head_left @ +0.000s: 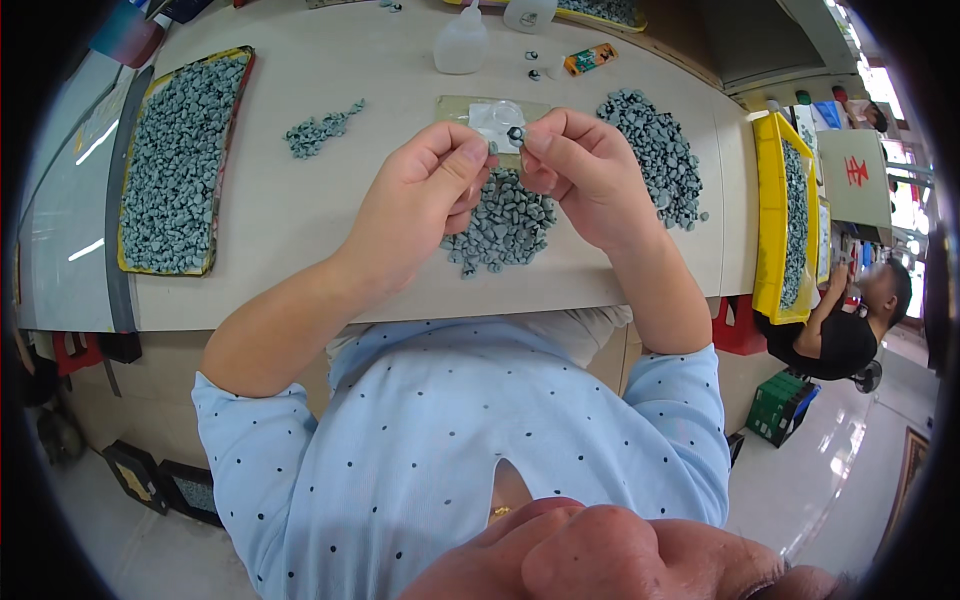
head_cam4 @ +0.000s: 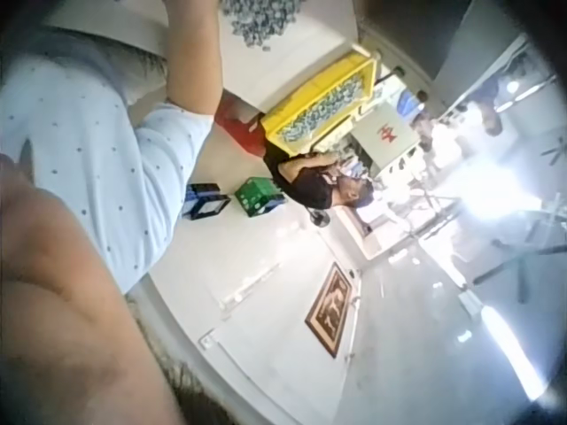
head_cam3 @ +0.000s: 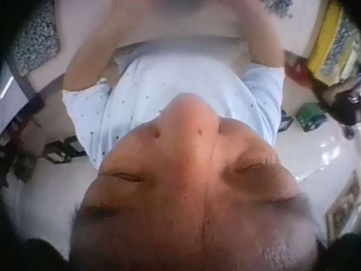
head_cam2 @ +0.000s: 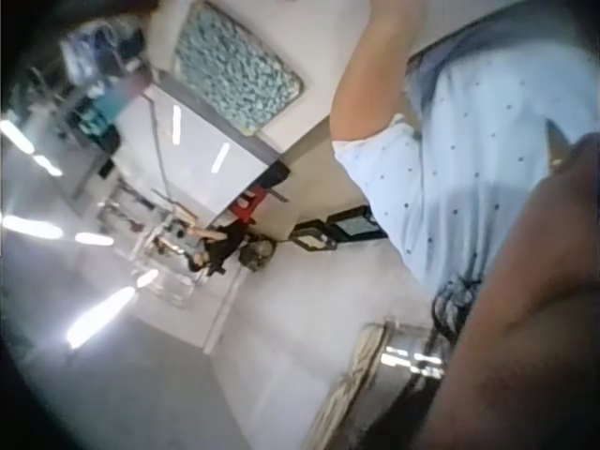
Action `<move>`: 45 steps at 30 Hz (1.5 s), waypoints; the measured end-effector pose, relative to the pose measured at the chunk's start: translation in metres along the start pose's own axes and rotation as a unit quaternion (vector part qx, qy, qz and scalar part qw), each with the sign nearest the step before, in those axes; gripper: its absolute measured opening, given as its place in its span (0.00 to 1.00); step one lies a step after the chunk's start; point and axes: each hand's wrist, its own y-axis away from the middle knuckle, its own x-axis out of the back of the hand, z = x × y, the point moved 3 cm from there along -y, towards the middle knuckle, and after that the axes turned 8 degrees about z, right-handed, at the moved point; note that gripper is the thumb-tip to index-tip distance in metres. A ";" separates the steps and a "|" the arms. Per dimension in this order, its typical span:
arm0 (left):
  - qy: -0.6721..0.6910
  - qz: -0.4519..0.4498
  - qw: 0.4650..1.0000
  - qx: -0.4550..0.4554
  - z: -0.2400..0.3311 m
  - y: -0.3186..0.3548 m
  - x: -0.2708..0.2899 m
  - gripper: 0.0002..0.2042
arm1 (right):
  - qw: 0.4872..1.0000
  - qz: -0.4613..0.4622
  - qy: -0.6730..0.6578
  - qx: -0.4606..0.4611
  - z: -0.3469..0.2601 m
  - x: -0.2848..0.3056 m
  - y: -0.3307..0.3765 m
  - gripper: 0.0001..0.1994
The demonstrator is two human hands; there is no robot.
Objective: The person assembles small components by picking up plastic parts and eye pieces, attaching them together using adhesive by hand, and setting the assembled pieces on the workbench.
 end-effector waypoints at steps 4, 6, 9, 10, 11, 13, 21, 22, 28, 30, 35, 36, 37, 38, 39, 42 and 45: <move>0.001 -0.001 1.000 0.006 0.000 0.000 0.000 0.11 | 0.995 0.036 0.071 0.064 0.001 -0.001 0.002 0.05; 0.004 -0.006 1.000 0.009 0.001 0.001 -0.001 0.12 | 0.979 0.070 0.144 0.126 0.001 -0.002 0.003 0.04; 0.012 -0.019 0.999 0.030 0.002 0.002 -0.002 0.12 | 0.838 0.092 0.368 0.392 -0.008 -0.009 0.010 0.05; 0.017 -0.029 0.998 0.044 0.002 0.002 -0.003 0.12 | 0.787 0.086 0.385 0.475 -0.010 -0.013 0.011 0.07; 0.017 -0.029 0.998 0.045 0.002 0.003 -0.003 0.12 | 0.727 0.079 0.398 0.554 -0.010 -0.015 0.014 0.09; 0.015 -0.022 0.999 0.046 0.002 0.003 -0.004 0.12 | 0.710 0.080 0.402 0.573 -0.009 -0.015 0.014 0.10; 0.010 -0.015 0.999 0.051 0.003 0.004 -0.004 0.15 | 0.683 0.066 0.411 0.601 -0.007 -0.016 0.016 0.11; 0.008 -0.020 0.999 0.050 0.004 0.004 -0.004 0.15 | 0.689 0.066 0.407 0.596 -0.007 -0.016 0.016 0.11; -0.001 -0.013 0.996 0.091 0.004 0.006 -0.004 0.17 | 0.684 0.046 0.400 0.608 -0.008 -0.017 0.017 0.12; 0.006 -0.012 0.994 0.109 0.004 0.006 -0.003 0.17 | 0.676 0.035 0.403 0.617 -0.008 -0.017 0.018 0.12; 0.018 -0.010 0.991 0.134 0.003 0.006 -0.003 0.16 | 0.640 0.004 0.429 0.637 -0.008 -0.018 0.020 0.12; 0.023 -0.011 0.990 0.137 0.003 0.006 -0.003 0.16 | 0.641 0.004 0.429 0.637 -0.008 -0.018 0.020 0.12; 0.026 -0.010 0.990 0.140 0.003 0.006 -0.003 0.16 | 0.636 0.005 0.436 0.637 -0.008 -0.019 0.020 0.12; 0.028 -0.011 0.990 0.140 0.003 0.006 -0.003 0.16 | 0.631 0.006 0.443 0.636 -0.007 -0.019 0.021 0.12; 0.030 -0.014 0.990 0.136 0.003 0.007 -0.004 0.16 | 0.631 0.006 0.444 0.636 -0.007 -0.019 0.021 0.12; 0.035 -0.013 0.991 0.128 0.003 0.008 -0.005 0.16 | 0.626 0.010 0.455 0.633 -0.006 -0.020 0.020 0.12; 0.035 -0.006 0.992 0.119 0.003 0.008 -0.004 0.16 | 0.630 0.007 0.447 0.635 -0.005 -0.021 0.020 0.12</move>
